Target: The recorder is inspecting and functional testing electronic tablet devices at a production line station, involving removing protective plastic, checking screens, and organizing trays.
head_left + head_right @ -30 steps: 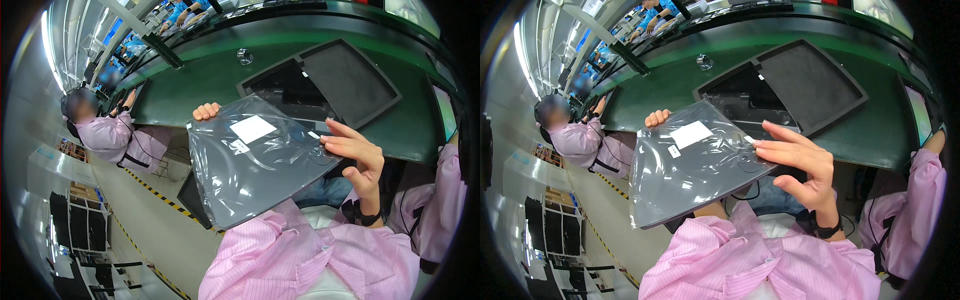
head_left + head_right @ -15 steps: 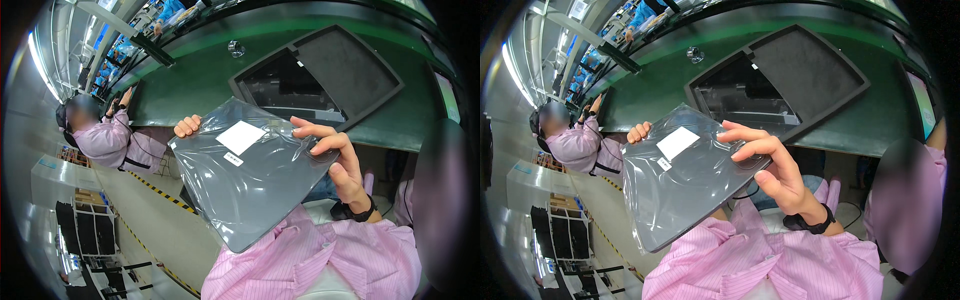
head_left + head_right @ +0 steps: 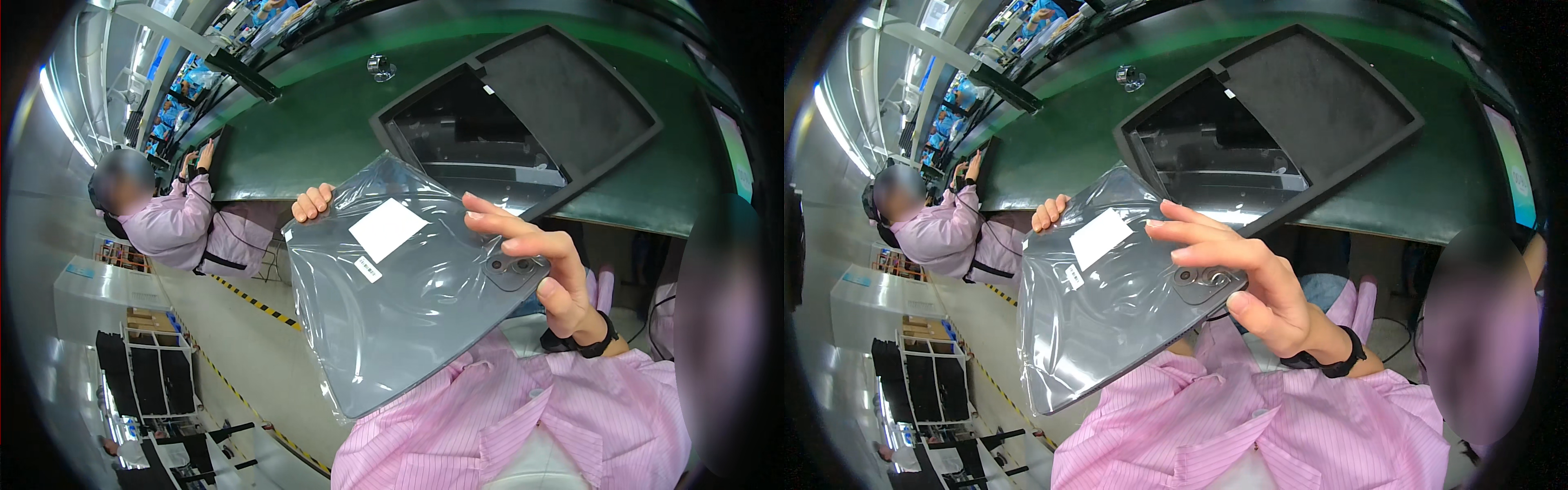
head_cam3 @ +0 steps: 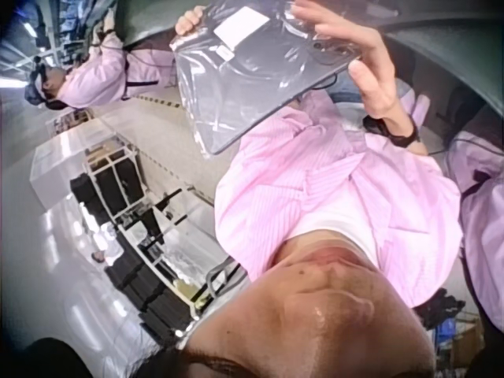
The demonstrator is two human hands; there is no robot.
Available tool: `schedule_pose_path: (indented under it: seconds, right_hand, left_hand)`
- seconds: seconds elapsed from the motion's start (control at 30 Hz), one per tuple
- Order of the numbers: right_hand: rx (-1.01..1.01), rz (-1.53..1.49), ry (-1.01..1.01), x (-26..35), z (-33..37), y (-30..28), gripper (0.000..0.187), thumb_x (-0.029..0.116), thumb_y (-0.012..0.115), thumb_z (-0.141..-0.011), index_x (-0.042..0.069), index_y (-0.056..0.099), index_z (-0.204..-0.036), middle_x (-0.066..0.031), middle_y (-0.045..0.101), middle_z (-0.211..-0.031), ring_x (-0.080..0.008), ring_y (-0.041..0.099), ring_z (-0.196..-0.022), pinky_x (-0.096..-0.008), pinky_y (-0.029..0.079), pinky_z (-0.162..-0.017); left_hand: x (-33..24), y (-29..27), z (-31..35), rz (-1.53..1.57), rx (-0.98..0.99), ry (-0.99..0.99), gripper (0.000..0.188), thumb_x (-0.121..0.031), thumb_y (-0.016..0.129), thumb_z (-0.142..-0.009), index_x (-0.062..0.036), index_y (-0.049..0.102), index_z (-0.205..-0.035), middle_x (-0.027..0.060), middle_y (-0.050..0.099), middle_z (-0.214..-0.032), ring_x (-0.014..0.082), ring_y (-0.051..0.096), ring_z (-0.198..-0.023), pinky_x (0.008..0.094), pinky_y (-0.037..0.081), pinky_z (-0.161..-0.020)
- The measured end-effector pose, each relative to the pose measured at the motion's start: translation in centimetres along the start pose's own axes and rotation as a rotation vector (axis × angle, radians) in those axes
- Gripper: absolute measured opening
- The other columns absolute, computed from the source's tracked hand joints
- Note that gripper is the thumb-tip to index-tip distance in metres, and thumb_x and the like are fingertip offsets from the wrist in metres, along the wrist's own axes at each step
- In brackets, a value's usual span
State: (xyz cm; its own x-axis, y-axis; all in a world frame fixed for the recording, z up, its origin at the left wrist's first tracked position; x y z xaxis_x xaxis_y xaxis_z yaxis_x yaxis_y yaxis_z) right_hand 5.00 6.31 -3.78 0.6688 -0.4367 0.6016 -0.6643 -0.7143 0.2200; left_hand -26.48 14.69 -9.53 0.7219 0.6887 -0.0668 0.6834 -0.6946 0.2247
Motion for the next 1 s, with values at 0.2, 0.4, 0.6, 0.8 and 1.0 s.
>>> schedule_pose_path:
  seconds: [0.2,0.4,0.6,0.8,1.0]
  right_hand:
    - [0.079,-0.037,-0.054,0.4,-0.2,0.7,0.041,0.014,0.045,-0.085,-0.001,0.040,-0.123,-0.0308,0.044,-0.125,-0.0434,0.025,-0.130,-0.0519,0.015,-0.105]
    - [0.139,0.091,0.049,2.0,-0.5,0.0,0.028,0.007,0.079,-0.056,-0.003,0.068,-0.081,-0.0246,0.063,-0.093,-0.0483,0.050,-0.106,-0.0503,0.043,-0.089]
    - [0.282,0.313,0.089,2.3,-0.8,0.4,0.013,0.006,0.072,-0.065,-0.001,0.069,-0.076,-0.0121,0.068,-0.080,-0.0277,0.065,-0.086,-0.0300,0.051,-0.070]
    - [0.000,0.418,0.247,0.7,-0.3,0.9,0.006,-0.002,0.065,-0.071,0.000,0.068,-0.075,-0.0110,0.067,-0.078,-0.0177,0.065,-0.068,-0.0242,0.050,-0.062]
    - [-0.169,0.368,0.324,-0.2,0.1,0.2,0.005,-0.002,0.064,-0.073,0.000,0.068,-0.074,-0.0096,0.068,-0.076,-0.0154,0.064,-0.066,-0.0225,0.048,-0.060]
  left_hand:
    - [0.0,-0.2,-0.7,0.052,0.065,0.011,0.014,-0.021,0.053,-0.088,-0.0095,0.057,-0.095,0.0019,0.057,-0.087,0.0160,0.054,-0.085,0.0286,0.038,-0.077]
    - [0.5,-0.2,-2.5,0.159,0.191,0.017,0.011,-0.019,0.052,-0.088,-0.0104,0.058,-0.093,0.0005,0.057,-0.085,0.0146,0.054,-0.084,0.0279,0.038,-0.077]
    - [1.5,0.8,-4.4,0.189,0.181,0.018,0.008,-0.018,0.052,-0.088,-0.0116,0.058,-0.087,-0.0017,0.057,-0.079,0.0128,0.055,-0.079,0.0257,0.038,-0.074]
    - [2.7,2.0,-5.2,0.214,0.246,0.065,0.009,-0.019,0.051,-0.089,-0.0113,0.056,-0.090,-0.0006,0.058,-0.082,0.0134,0.055,-0.080,0.0260,0.039,-0.075]
    - [2.4,1.7,-4.8,0.190,0.247,0.064,0.010,-0.019,0.050,-0.090,-0.0111,0.057,-0.090,-0.0001,0.058,-0.082,0.0140,0.055,-0.080,0.0260,0.039,-0.075]
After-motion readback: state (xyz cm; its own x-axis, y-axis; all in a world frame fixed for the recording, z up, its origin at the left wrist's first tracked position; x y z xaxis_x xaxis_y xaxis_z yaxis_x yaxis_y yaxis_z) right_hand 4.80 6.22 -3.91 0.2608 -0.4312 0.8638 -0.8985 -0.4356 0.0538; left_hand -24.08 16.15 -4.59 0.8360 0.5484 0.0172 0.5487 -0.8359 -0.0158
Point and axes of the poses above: each hand's wrist, its own z-axis away from the middle knuckle, its own y-axis out of the palm, x = y × z, the point moved 5 cm from there along -z, towards the middle knuckle
